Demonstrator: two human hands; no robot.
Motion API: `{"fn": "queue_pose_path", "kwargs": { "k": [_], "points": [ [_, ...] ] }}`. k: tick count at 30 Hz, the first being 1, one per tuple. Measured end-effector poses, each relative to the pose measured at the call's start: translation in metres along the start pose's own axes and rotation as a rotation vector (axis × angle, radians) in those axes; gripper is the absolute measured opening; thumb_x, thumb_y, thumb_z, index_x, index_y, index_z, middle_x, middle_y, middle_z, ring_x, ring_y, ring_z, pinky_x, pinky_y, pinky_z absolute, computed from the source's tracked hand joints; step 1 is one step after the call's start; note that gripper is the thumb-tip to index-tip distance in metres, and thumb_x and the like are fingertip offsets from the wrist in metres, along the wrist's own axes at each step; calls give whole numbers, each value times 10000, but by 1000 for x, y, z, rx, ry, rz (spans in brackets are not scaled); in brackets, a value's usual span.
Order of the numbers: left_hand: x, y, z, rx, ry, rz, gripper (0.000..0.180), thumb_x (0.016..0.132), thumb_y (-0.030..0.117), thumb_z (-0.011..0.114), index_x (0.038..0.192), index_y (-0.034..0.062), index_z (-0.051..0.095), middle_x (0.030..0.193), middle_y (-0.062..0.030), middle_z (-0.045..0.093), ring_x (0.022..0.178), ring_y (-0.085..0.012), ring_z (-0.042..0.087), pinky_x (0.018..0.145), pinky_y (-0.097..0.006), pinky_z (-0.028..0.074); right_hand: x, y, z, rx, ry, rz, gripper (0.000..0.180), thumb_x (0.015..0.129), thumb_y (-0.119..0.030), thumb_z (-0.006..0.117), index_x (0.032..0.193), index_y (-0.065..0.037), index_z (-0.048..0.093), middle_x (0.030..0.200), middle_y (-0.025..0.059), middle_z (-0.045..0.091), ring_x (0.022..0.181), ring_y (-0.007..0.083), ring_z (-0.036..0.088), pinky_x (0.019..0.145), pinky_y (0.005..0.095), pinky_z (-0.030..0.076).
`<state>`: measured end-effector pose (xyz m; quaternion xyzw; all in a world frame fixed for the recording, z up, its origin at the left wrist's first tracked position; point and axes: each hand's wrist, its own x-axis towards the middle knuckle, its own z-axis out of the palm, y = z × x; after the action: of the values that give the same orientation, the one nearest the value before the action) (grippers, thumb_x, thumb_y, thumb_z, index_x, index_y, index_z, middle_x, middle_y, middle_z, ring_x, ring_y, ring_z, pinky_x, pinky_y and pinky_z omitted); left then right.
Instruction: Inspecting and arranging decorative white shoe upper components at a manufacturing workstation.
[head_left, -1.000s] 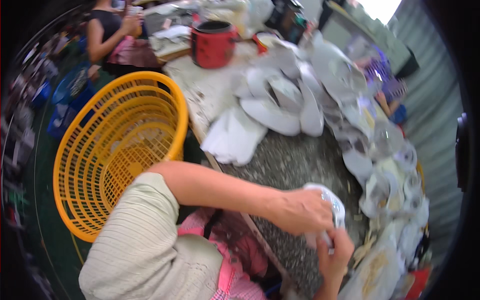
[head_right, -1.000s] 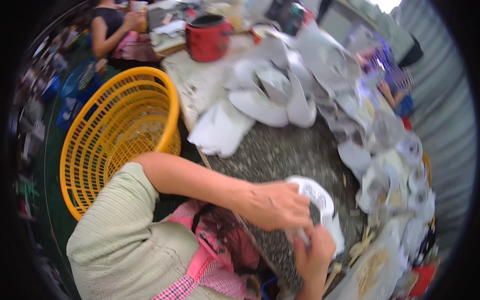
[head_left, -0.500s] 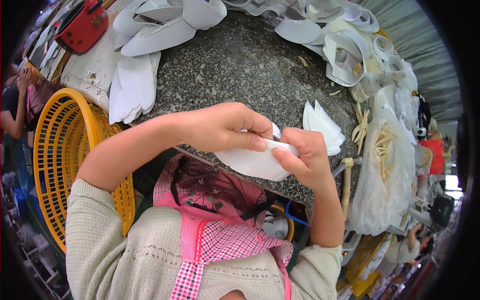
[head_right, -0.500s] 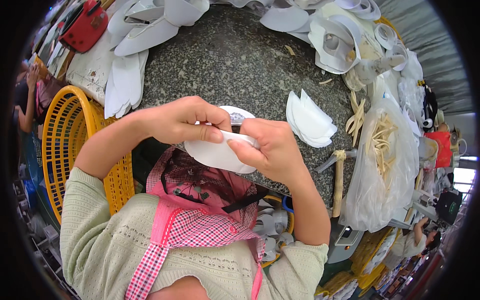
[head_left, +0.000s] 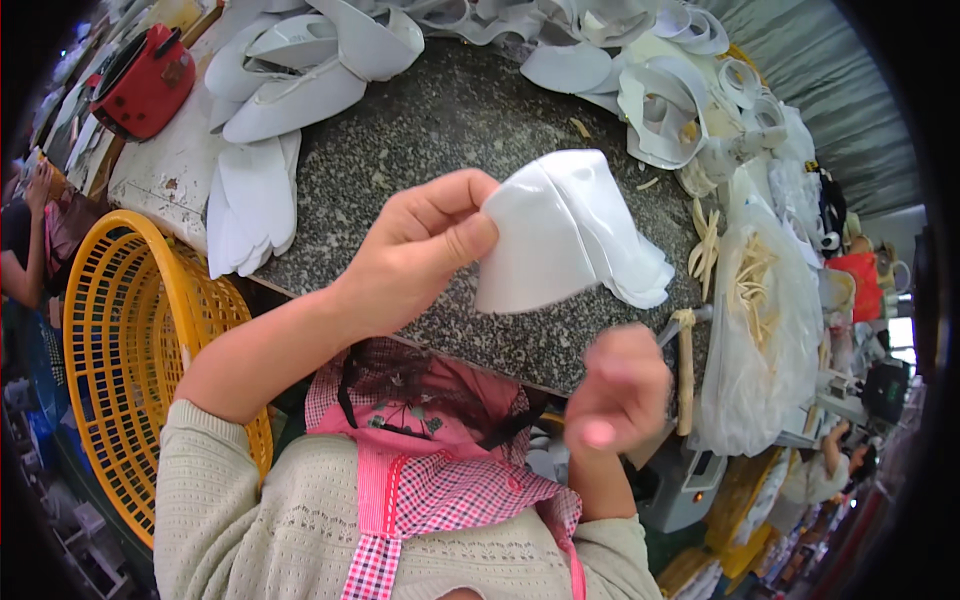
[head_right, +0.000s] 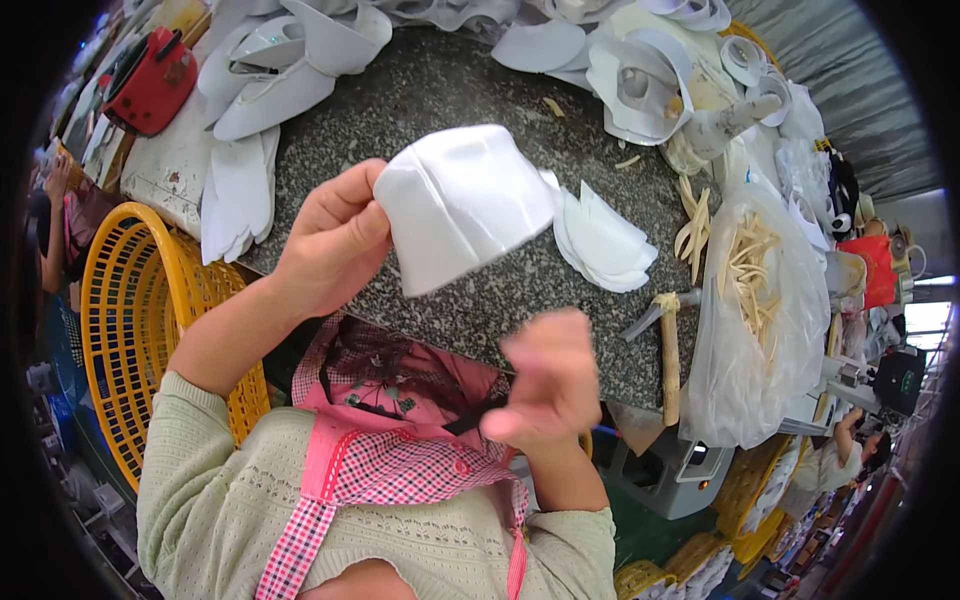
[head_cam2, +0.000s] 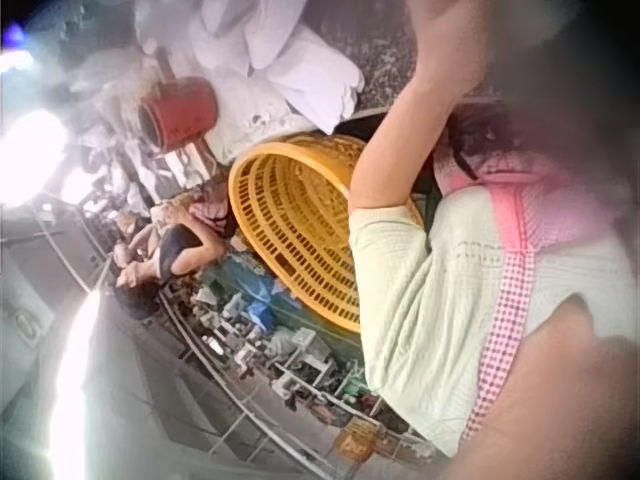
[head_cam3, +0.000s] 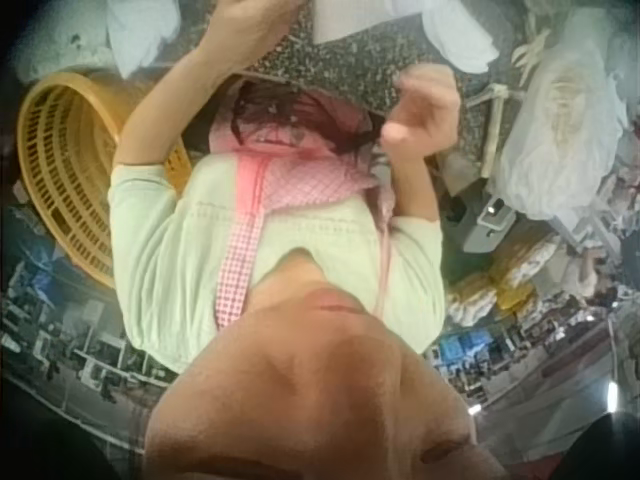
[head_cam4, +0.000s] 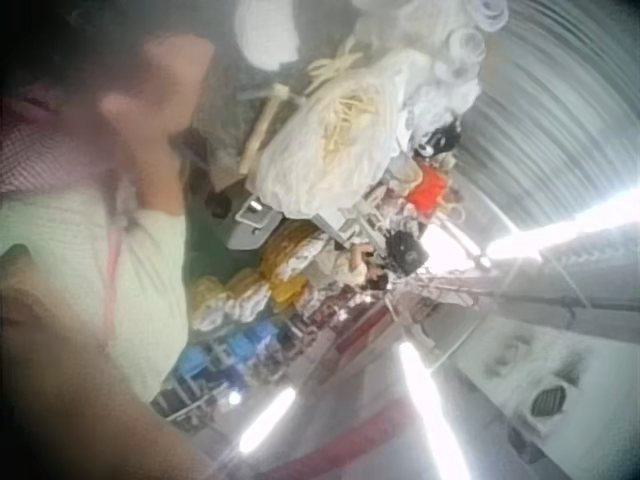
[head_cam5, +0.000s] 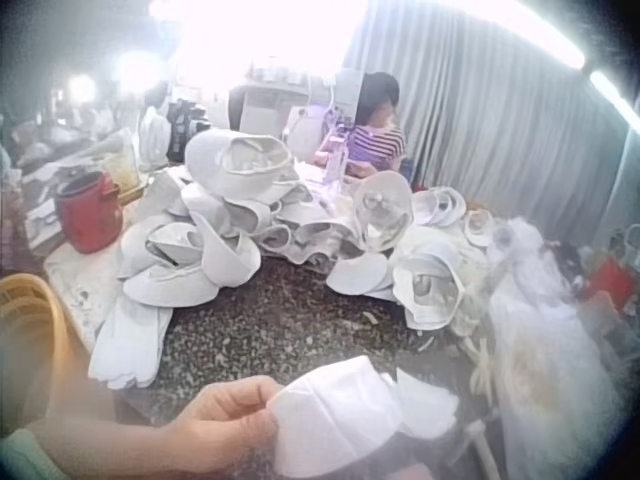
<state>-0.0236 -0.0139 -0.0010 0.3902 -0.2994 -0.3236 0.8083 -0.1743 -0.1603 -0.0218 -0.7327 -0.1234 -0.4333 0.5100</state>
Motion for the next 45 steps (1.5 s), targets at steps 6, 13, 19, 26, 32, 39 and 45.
{"fn": "queue_pose_path", "kwargs": {
  "k": [6,13,19,26,32,39,45],
  "points": [
    [-10,-7,-2,1098,9,421,266,756,40,625,1018,25,579,943,-71,607,872,-200,577,795,-307,451,47,4,34,431,137,561,518,781,-141,657,1193,97,451,1180,204,522,1089,241,520,889,329,425],
    [23,-21,-15,1917,-350,555,421,718,68,564,1135,28,526,1129,-80,568,1040,-189,538,928,-554,328,34,113,32,-921,-648,-328,279,630,-24,616,905,-5,571,874,104,526,879,301,507,743,392,450],
    [-4,-37,-51,2271,-447,379,429,802,156,493,1205,8,480,1266,-103,460,1234,-168,359,892,-638,321,21,94,27,-654,-623,-19,302,710,-45,595,1012,-37,601,944,102,567,862,299,547,735,390,440],
    [-5,-30,-61,2099,-513,311,347,798,147,507,1123,38,561,1144,-83,571,1112,-194,506,923,-634,295,21,94,26,-621,-583,99,362,739,-63,590,1100,-36,576,1036,159,594,971,353,554,854,426,434],
    [-3,-23,-81,1993,-590,136,352,814,140,482,1154,69,540,1120,-81,568,1085,-202,525,876,-518,404,28,100,12,-621,-829,-68,394,666,-33,597,1059,-7,593,1020,157,609,947,325,578,795,395,489],
    [6,-43,-50,1922,-366,287,231,738,173,568,908,42,653,984,-72,614,1036,-219,494,733,-398,401,32,100,9,-526,-853,-78,436,621,1,598,1047,-90,621,988,157,611,921,373,576,844,468,443],
    [14,-27,-45,2048,-718,309,267,662,151,581,850,-24,653,978,-76,618,1037,-188,482,837,-490,368,20,99,-7,-217,-564,402,365,709,36,575,1068,-29,583,1010,97,615,919,190,595,837,305,449]
  ]
}}
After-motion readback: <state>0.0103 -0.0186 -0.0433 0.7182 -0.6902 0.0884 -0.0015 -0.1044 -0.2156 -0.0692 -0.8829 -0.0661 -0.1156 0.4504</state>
